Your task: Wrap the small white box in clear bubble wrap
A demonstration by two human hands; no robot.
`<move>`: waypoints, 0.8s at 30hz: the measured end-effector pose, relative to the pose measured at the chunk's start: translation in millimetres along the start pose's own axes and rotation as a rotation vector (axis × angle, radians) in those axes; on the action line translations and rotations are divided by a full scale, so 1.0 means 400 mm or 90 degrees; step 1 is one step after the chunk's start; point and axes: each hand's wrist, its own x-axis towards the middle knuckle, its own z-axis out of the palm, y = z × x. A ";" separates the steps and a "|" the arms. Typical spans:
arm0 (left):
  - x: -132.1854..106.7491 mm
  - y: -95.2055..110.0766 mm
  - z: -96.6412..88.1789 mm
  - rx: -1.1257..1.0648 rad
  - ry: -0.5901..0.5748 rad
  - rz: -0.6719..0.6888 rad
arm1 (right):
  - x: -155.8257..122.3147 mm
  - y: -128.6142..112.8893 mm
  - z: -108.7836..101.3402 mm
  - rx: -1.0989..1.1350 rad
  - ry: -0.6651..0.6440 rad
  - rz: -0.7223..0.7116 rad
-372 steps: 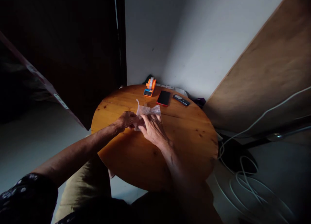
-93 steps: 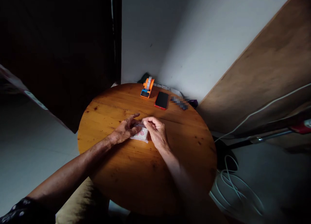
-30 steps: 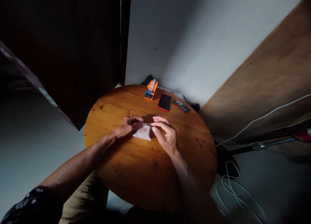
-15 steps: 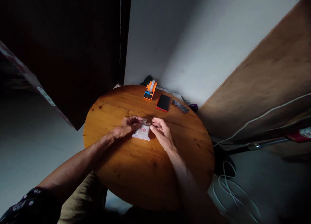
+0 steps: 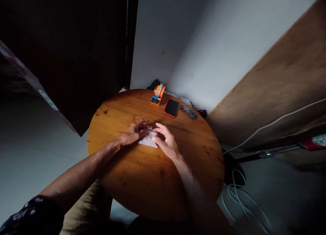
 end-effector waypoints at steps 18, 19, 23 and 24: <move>0.005 -0.004 0.011 -0.003 0.004 -0.005 | 0.038 -0.016 0.038 0.002 0.106 -0.018; 0.005 -0.004 0.011 0.004 0.012 -0.010 | 0.036 -0.018 0.037 -0.001 0.107 -0.018; 0.005 -0.003 0.010 0.028 0.039 -0.021 | 0.026 -0.029 0.034 -0.043 0.099 -0.054; 0.005 -0.002 0.010 0.034 0.041 -0.018 | 0.023 -0.033 0.033 -0.052 0.097 -0.071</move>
